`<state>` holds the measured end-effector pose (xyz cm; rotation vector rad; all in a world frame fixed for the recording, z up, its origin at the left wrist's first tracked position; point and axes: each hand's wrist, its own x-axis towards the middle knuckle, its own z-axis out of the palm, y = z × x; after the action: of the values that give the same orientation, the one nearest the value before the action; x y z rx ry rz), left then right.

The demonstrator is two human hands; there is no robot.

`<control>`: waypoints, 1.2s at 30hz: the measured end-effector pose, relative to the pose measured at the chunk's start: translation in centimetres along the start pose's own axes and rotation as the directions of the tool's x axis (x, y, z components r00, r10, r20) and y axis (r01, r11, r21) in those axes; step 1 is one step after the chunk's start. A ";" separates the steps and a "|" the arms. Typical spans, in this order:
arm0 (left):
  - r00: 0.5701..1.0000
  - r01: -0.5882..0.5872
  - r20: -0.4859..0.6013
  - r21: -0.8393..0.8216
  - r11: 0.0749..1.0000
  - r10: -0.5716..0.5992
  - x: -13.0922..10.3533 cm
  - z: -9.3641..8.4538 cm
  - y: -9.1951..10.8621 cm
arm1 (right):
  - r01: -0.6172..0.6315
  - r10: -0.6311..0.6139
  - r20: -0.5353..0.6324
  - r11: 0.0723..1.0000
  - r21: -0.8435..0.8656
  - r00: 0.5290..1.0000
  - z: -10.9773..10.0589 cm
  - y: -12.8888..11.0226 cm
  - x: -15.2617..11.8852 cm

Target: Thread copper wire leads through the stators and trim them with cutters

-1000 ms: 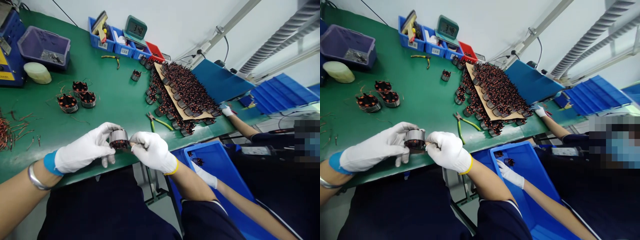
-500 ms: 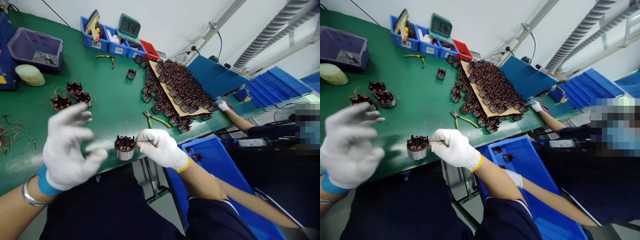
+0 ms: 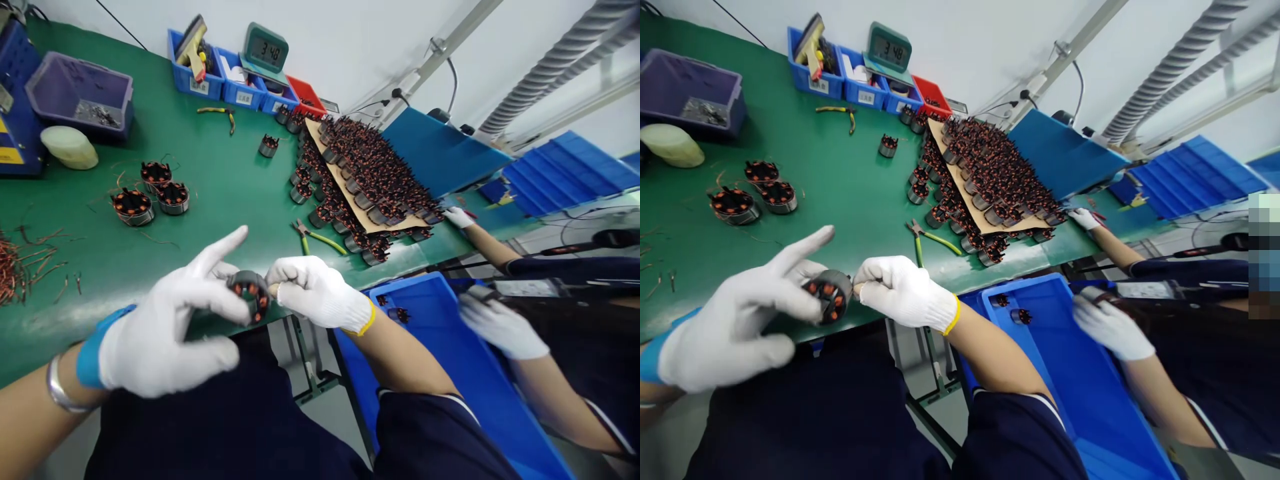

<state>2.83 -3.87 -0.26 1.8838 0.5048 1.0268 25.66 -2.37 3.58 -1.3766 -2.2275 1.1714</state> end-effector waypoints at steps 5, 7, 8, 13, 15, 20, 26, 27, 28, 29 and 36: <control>0.904 -0.183 -0.250 0.508 0.841 0.348 -0.4 0.4 -0.2 | 0.075 -0.087 -0.045 0.975 -0.207 0.995 -0.2 -0.6 0.0; 0.862 0.197 -0.500 0.180 0.964 -0.082 0.1 0.2 -0.5 | 0.095 -0.128 -0.097 0.953 -0.289 0.987 -0.1 -0.9 -0.1; 0.817 0.389 -0.429 -0.079 0.918 -0.384 0.4 0.2 -0.7 | 0.104 -0.148 -0.116 0.942 -0.318 0.982 0.0 -1.1 -0.1; 0.538 0.838 0.418 -0.358 0.412 -0.732 1.4 -0.2 -0.9 | 0.088 -0.150 -0.125 0.912 -0.400 0.981 0.5 -1.5 -0.2; 0.701 0.701 0.281 -0.437 0.564 -0.655 1.4 -0.3 -0.7 | 0.030 -0.101 -0.151 0.912 -0.410 0.983 0.5 -1.5 -0.1; 0.938 0.289 -0.130 -0.216 0.932 -0.321 0.6 -0.1 0.4 | 0.028 -0.050 -0.091 0.974 -0.226 0.995 0.0 -1.0 0.4; 0.950 0.194 -0.308 0.439 0.877 -0.056 0.3 0.4 0.2 | 0.046 -0.092 -0.112 0.930 -0.365 0.989 1.0 -0.4 1.2; 0.954 0.245 -0.271 0.449 0.859 -0.131 0.4 0.4 -0.3 | 0.041 -0.110 -0.144 0.911 -0.411 0.983 1.5 0.0 1.4; 0.953 0.289 -0.217 0.459 0.840 -0.209 0.6 0.4 -0.8 | 0.038 -0.127 -0.168 0.890 -0.454 0.977 2.1 0.5 1.6; 0.951 0.310 -0.156 0.483 0.819 -0.268 0.7 0.4 -1.5 | 0.035 -0.143 -0.182 0.867 -0.498 0.973 2.8 1.1 1.7; 0.963 0.164 0.002 0.787 0.595 -0.268 0.0 0.7 -4.3 | 0.444 -0.709 -0.294 0.655 -0.612 0.641 5.9 5.3 -1.1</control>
<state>3.68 -2.02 -4.10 2.5365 1.2379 0.5252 26.03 -4.97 -3.97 -0.7822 -2.3275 -0.0305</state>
